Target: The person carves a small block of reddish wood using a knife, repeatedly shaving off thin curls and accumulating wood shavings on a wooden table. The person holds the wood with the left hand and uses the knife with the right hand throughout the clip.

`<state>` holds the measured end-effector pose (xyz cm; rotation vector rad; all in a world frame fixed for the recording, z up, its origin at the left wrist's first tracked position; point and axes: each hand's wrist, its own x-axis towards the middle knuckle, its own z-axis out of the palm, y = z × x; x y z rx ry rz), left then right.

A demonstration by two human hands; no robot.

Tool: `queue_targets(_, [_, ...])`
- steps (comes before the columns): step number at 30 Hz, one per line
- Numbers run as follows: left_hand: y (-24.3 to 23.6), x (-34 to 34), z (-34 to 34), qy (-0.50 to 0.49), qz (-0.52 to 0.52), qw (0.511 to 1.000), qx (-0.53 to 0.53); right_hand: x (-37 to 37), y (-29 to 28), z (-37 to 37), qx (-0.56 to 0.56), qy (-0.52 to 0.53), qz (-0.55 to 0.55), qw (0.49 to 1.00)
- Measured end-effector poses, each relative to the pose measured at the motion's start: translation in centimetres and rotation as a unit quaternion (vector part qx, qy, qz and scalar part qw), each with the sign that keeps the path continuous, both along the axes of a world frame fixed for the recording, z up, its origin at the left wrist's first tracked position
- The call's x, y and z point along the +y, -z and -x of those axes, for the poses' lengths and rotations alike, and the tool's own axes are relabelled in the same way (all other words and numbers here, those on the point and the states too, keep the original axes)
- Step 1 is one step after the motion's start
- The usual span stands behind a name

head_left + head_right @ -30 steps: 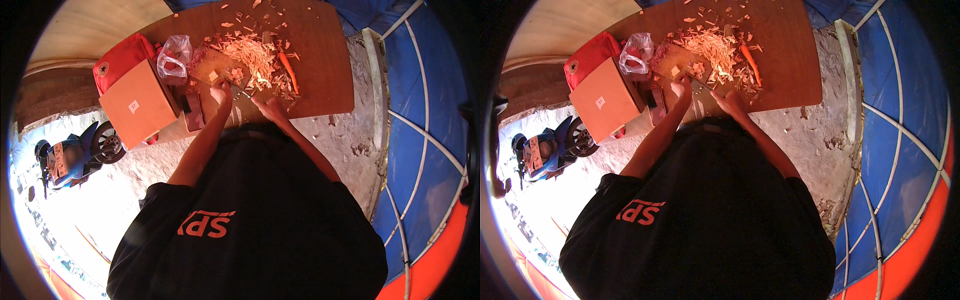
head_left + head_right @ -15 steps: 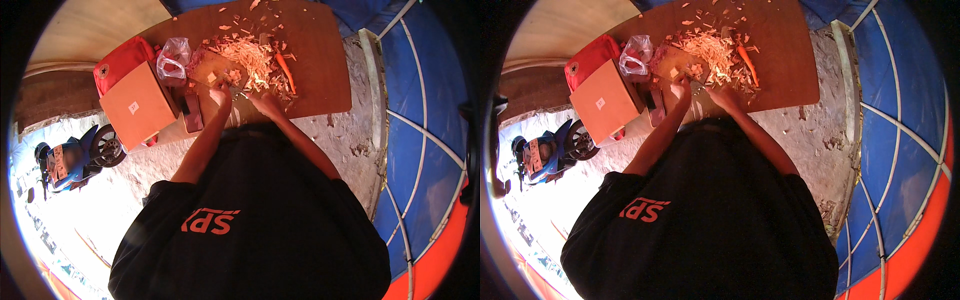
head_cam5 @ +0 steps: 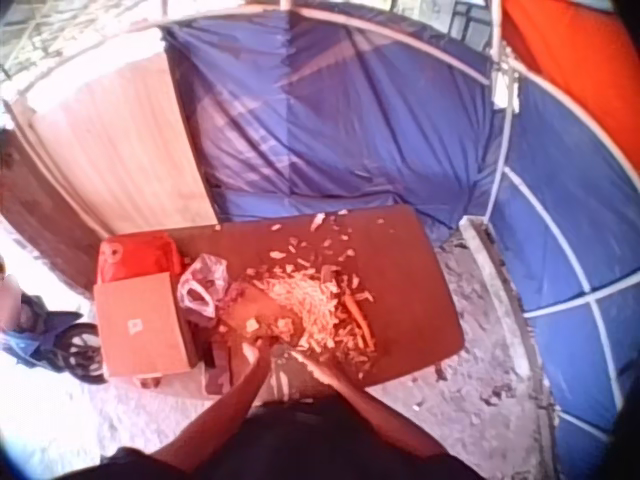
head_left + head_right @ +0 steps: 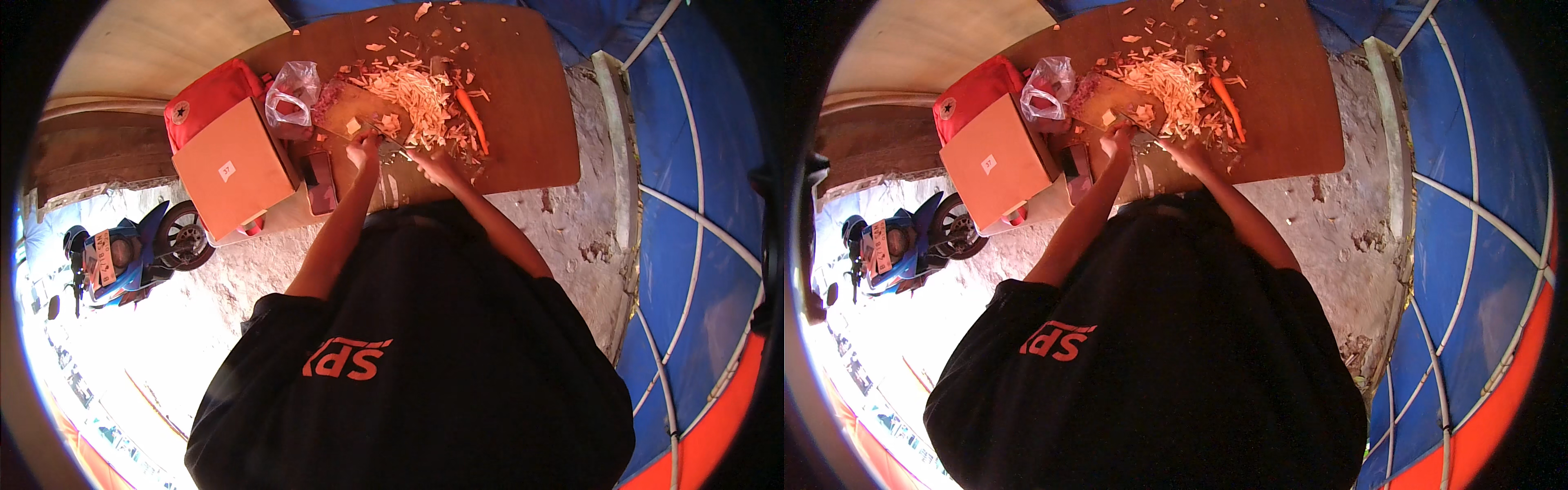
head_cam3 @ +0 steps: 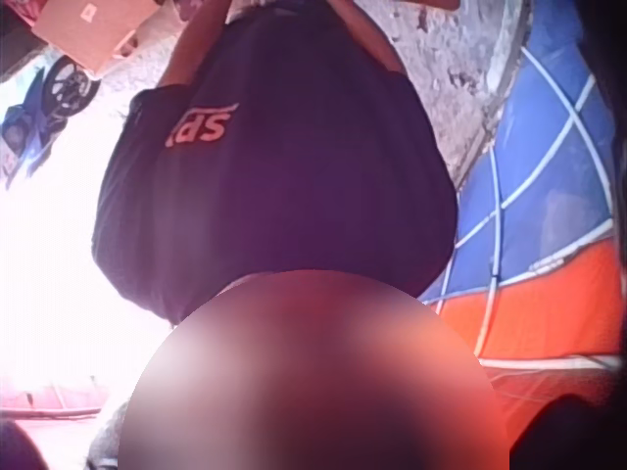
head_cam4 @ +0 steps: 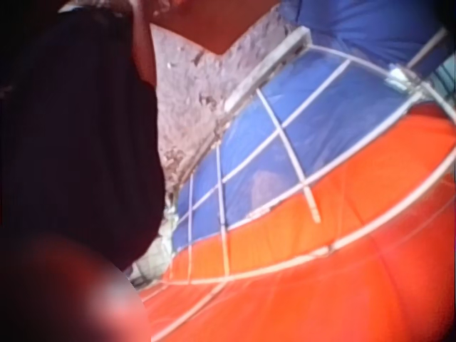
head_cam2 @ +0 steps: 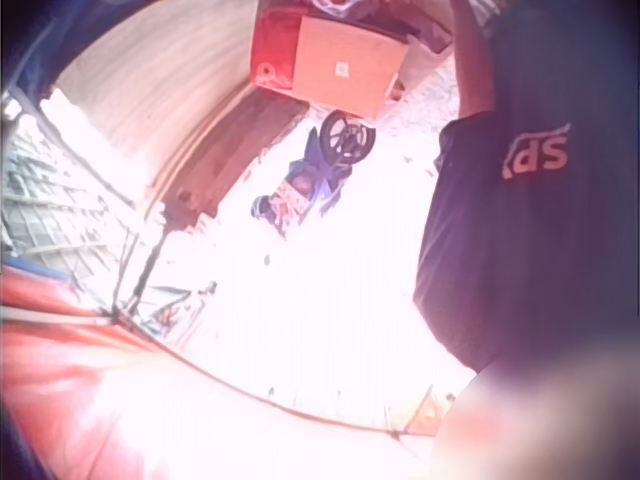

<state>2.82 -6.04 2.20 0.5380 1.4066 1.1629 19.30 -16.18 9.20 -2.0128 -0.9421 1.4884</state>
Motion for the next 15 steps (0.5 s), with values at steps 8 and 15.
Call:
queue_targets(8, [-1.0, 0.1, -0.3, -0.049, 0.025, 0.994, -0.095, -2.4, -1.5, -1.4, -0.061, -0.022, 0.059, 0.996])
queue_targets(15, [-0.8, 0.2, -0.4, -0.067, 0.04, 0.992, -0.1, 0.4, -3.3, 0.4, -0.072, -0.04, 0.009, 0.997])
